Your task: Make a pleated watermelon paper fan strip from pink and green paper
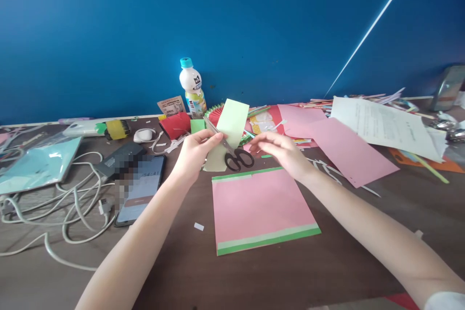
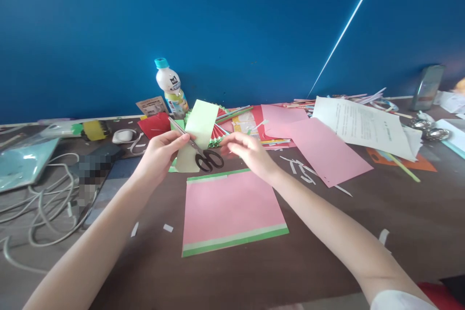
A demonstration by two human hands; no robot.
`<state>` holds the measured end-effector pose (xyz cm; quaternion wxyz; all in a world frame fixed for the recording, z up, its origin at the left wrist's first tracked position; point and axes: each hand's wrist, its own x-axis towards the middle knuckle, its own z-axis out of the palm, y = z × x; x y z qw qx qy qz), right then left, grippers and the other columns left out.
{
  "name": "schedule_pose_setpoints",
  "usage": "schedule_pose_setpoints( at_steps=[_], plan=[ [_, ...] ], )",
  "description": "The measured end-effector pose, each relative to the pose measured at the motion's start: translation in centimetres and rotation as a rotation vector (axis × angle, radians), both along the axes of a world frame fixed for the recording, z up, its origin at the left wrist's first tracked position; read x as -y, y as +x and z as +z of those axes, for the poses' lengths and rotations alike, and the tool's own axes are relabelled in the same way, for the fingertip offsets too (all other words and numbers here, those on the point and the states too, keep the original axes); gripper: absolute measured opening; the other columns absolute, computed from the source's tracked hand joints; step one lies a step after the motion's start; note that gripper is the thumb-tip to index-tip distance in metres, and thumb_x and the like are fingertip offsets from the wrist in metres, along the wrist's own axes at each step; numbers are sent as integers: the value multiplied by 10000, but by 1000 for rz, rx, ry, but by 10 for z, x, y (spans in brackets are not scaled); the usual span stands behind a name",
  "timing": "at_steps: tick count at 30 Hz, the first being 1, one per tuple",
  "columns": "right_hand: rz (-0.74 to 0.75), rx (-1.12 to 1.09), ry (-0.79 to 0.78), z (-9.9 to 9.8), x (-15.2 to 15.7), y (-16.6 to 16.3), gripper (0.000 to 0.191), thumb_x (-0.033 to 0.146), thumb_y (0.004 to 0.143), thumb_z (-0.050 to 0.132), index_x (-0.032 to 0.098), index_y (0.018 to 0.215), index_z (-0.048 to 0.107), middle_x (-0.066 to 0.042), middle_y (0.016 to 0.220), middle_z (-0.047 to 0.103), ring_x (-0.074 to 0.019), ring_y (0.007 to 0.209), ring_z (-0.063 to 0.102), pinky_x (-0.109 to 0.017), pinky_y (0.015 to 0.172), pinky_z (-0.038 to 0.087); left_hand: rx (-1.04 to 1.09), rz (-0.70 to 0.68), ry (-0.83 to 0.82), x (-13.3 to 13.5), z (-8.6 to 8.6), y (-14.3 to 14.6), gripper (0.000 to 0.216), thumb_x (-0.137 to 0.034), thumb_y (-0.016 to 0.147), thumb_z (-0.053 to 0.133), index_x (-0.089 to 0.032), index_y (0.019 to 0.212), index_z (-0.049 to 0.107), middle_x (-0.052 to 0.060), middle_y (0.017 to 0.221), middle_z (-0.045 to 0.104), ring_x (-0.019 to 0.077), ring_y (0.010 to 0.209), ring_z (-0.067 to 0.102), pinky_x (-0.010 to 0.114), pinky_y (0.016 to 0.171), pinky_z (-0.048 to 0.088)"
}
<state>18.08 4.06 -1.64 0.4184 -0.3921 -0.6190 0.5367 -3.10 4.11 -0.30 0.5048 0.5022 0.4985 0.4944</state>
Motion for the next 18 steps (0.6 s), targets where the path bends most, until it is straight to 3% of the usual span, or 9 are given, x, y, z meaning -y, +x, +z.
schedule_pose_setpoints(
  at_steps=[7,11,18],
  plan=[
    [288,-270,-368,-22,9,-16,139,210,735,610,173,869,600,-11,809,631,-128,754,591,-280,706,456,20,-90,8,6,2,10,286,-408,644,713,-148,755,673,-12,604,572,87,503,494,191,461,358],
    [453,-305,-411,-33,10,-14,197,192,722,650,187,890,548,-7,823,621,-128,748,593,-243,632,426,-10,-116,20,9,1,13,314,-428,657,697,-145,794,688,-5,619,564,83,499,469,189,445,342],
    [532,-310,-442,-39,16,-21,229,270,723,693,172,858,536,3,768,588,-80,622,498,-204,550,365,-3,-154,42,14,-6,19,266,-419,682,680,-168,769,689,-6,689,595,92,549,511,199,507,387]
  ],
)
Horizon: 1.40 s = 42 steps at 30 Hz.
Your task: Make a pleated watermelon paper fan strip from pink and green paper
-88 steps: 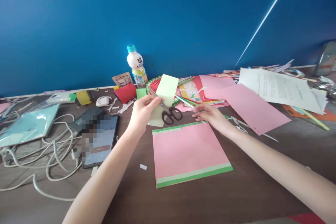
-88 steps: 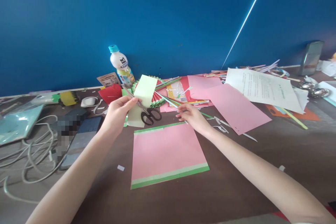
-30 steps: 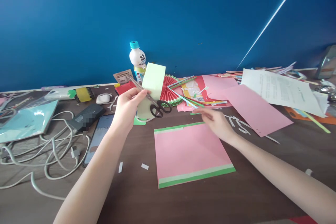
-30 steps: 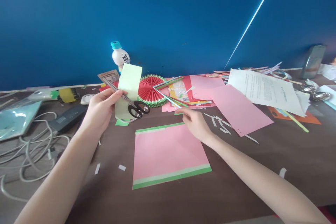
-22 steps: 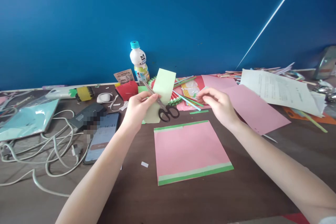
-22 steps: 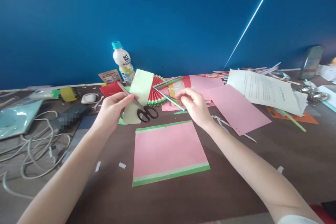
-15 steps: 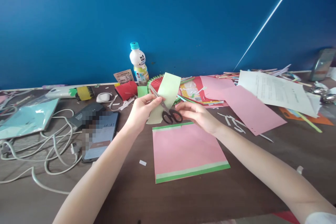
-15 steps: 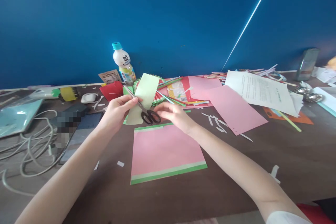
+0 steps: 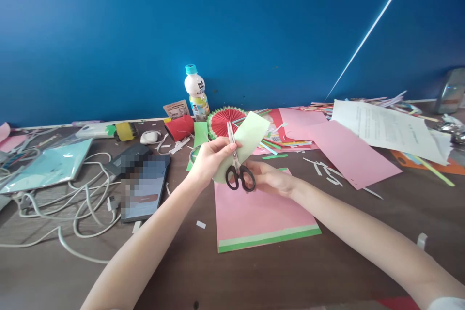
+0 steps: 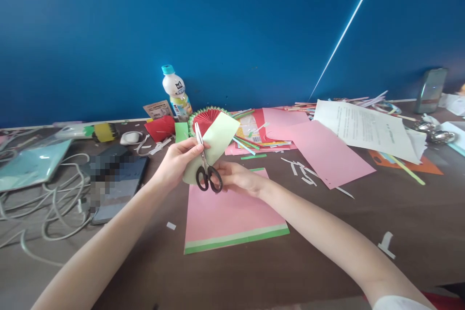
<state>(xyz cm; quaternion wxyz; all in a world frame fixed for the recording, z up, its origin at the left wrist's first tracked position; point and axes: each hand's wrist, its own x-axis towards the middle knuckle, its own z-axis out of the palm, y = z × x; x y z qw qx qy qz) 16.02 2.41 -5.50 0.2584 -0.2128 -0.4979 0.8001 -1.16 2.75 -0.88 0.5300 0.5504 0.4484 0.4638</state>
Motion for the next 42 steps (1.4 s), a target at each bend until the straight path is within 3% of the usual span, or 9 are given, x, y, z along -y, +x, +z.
schedule_pose_setpoints(
  at_steps=[3,5,7,11,16,20,23,28,42],
  plan=[
    [90,12,-28,6,2,1,262,330,749,668,160,924,572,-30,820,602,-81,628,493,-207,553,389,-82,3,43,1,2,1,279,-430,710,647,-171,802,696,15,757,621,105,576,531,206,519,402],
    [73,35,-20,11,1,5,286,333,736,680,148,940,604,-31,811,588,-83,651,495,-202,556,400,-150,61,80,-2,6,-6,312,-448,743,598,-166,829,700,33,777,637,119,607,544,204,517,403],
    [-8,57,-2,15,-1,9,294,320,714,702,146,937,622,-22,795,572,-79,655,501,-202,571,416,-147,167,108,-9,11,-19,319,-443,768,557,-168,863,689,42,788,652,138,657,569,200,523,415],
    [-203,137,106,12,-2,10,303,373,683,716,159,853,583,-4,757,561,-86,591,521,-242,570,452,14,279,221,-22,19,-45,316,-241,662,643,-195,974,657,26,889,674,156,759,605,211,597,471],
    [-327,269,286,0,11,-5,314,421,678,691,182,763,505,0,725,552,-114,614,502,-249,531,416,154,220,134,-23,18,-42,444,-207,650,645,-163,1091,630,76,1037,657,177,886,618,250,737,506],
    [-447,334,437,-7,22,-12,247,404,759,606,196,740,473,19,674,487,-107,605,423,-237,530,343,130,222,193,-18,13,-29,585,-214,685,641,-221,1256,514,85,1161,609,195,980,605,266,796,511],
    [-450,371,491,-12,24,-11,239,404,778,581,199,756,460,25,672,471,-104,588,398,-238,538,331,70,223,276,-16,9,-25,631,-229,722,629,-255,1322,436,84,1205,586,199,1043,583,277,859,498],
    [-439,425,535,-19,22,-9,251,424,808,537,200,757,437,25,675,434,-108,596,382,-235,541,321,2,221,388,-16,5,-23,594,-244,748,625,-288,1312,444,63,1397,412,218,1146,521,262,886,490],
    [-414,466,624,-20,21,-6,206,377,833,517,195,770,446,9,724,516,-118,648,445,-241,573,336,-68,168,456,-21,-3,-21,578,-218,755,623,-300,1303,457,42,1369,452,244,1158,519,322,901,509]
  ],
)
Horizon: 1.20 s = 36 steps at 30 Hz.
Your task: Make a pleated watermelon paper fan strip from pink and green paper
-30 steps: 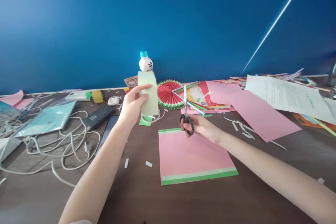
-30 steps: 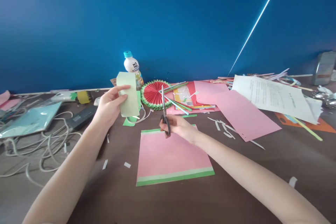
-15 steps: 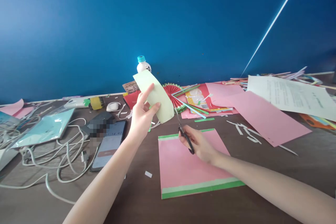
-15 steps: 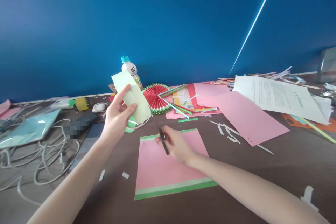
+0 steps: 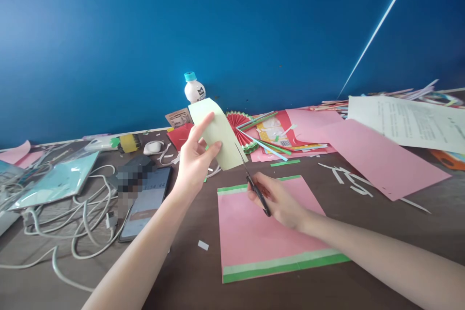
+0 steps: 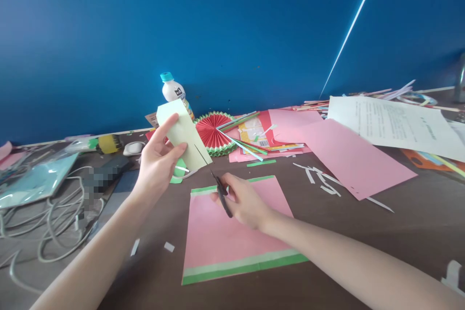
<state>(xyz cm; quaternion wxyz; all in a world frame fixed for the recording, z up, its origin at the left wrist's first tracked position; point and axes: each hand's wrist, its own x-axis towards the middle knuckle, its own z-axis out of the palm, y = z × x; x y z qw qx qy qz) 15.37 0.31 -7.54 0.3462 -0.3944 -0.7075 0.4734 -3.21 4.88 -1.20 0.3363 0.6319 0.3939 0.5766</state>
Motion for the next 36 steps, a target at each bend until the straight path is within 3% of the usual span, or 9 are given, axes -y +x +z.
schedule_pose_setpoints(
  at_steps=[11,20,36],
  plan=[
    [-16,-2,-11,-3,-1,0,210,380,836,507,196,765,435,13,719,484,-118,650,442,-243,578,348,14,-20,0,2,1,0,554,-198,750,624,-289,1278,481,47,1371,448,243,1169,514,351,959,481],
    [-23,10,-8,-1,0,-1,216,391,837,497,195,767,441,15,708,477,-117,644,429,-243,576,351,-9,-11,23,-1,0,-5,550,-232,753,640,-300,1275,479,44,1338,485,250,1129,545,323,868,542],
    [-36,12,26,-5,-1,-1,202,354,835,509,201,742,413,31,690,452,-102,617,389,-228,562,333,17,-14,-14,4,3,-1,549,-213,740,644,-302,1261,496,32,1323,497,234,1095,566,297,848,553]
  ],
)
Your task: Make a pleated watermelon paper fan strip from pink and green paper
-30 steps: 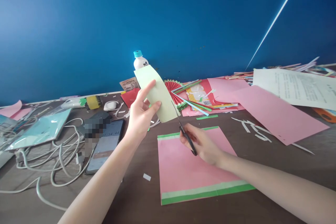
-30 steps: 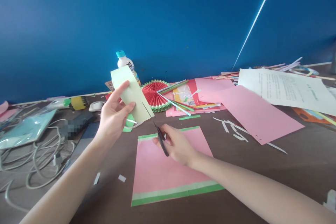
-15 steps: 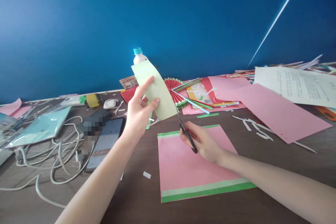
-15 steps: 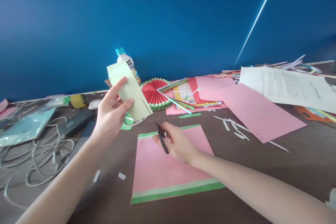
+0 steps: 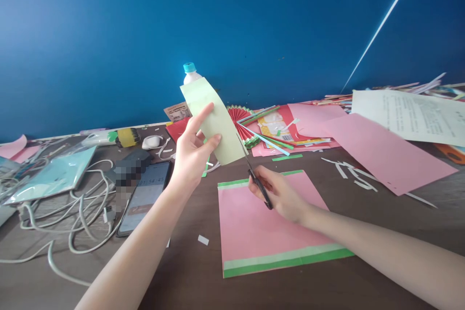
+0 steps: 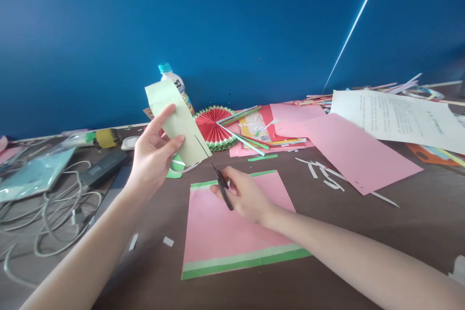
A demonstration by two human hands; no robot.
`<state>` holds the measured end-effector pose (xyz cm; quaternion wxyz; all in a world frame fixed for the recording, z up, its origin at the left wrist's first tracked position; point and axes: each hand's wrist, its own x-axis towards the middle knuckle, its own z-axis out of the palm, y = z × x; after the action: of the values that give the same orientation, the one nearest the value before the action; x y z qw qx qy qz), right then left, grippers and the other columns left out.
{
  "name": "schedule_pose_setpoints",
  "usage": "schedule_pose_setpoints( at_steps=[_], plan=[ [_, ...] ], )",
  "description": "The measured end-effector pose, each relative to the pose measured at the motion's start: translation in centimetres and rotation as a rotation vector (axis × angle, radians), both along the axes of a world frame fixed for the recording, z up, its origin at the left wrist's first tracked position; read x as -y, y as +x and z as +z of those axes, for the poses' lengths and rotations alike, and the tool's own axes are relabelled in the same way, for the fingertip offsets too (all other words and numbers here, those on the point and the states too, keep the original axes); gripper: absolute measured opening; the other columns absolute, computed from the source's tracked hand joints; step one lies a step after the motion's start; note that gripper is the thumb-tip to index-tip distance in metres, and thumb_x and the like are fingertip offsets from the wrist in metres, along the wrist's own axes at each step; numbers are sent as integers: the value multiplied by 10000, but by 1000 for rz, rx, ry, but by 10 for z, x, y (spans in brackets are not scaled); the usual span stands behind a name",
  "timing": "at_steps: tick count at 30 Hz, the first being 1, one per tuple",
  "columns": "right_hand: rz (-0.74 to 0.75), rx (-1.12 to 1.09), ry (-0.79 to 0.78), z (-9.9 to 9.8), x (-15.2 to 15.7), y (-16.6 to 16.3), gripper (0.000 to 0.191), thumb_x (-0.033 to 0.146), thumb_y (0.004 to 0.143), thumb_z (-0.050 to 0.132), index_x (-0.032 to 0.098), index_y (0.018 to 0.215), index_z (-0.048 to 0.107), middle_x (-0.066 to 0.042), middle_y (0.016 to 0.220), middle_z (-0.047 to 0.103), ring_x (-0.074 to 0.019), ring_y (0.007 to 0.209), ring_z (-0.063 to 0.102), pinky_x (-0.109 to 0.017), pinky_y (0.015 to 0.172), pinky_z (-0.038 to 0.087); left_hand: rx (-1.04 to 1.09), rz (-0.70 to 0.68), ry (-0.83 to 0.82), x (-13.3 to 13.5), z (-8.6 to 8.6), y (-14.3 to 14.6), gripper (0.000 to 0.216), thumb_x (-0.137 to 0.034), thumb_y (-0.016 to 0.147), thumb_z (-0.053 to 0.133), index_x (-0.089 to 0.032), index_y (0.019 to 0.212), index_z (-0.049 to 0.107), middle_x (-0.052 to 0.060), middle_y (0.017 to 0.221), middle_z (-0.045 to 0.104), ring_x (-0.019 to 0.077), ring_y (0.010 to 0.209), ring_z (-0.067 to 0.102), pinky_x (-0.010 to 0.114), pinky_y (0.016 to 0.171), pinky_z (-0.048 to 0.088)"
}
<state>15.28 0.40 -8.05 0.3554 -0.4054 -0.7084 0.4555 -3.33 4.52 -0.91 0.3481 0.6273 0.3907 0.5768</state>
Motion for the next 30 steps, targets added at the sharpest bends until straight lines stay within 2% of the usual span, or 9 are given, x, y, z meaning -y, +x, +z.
schedule_pose_setpoints(
  at_steps=[11,17,30],
  plan=[
    [-16,-20,-40,2,0,-1,278,365,803,555,204,683,362,49,630,411,-93,574,333,-227,512,268,-29,-6,20,-2,-2,-1,548,-193,758,623,-312,1273,479,29,1340,480,243,1112,553,331,869,540],
    [19,-118,-139,6,1,-2,290,310,777,587,205,665,341,65,599,391,-82,556,329,-219,499,266,5,-2,0,-1,0,-1,545,-188,738,645,-312,1250,503,23,1346,478,238,1118,551,314,872,538],
    [6,-135,-126,4,1,-2,314,291,771,580,209,639,308,75,574,382,-71,523,317,-218,477,246,-30,22,7,1,-1,-1,532,-195,763,612,-303,1268,483,41,1326,493,214,1040,591,270,799,556]
  ],
)
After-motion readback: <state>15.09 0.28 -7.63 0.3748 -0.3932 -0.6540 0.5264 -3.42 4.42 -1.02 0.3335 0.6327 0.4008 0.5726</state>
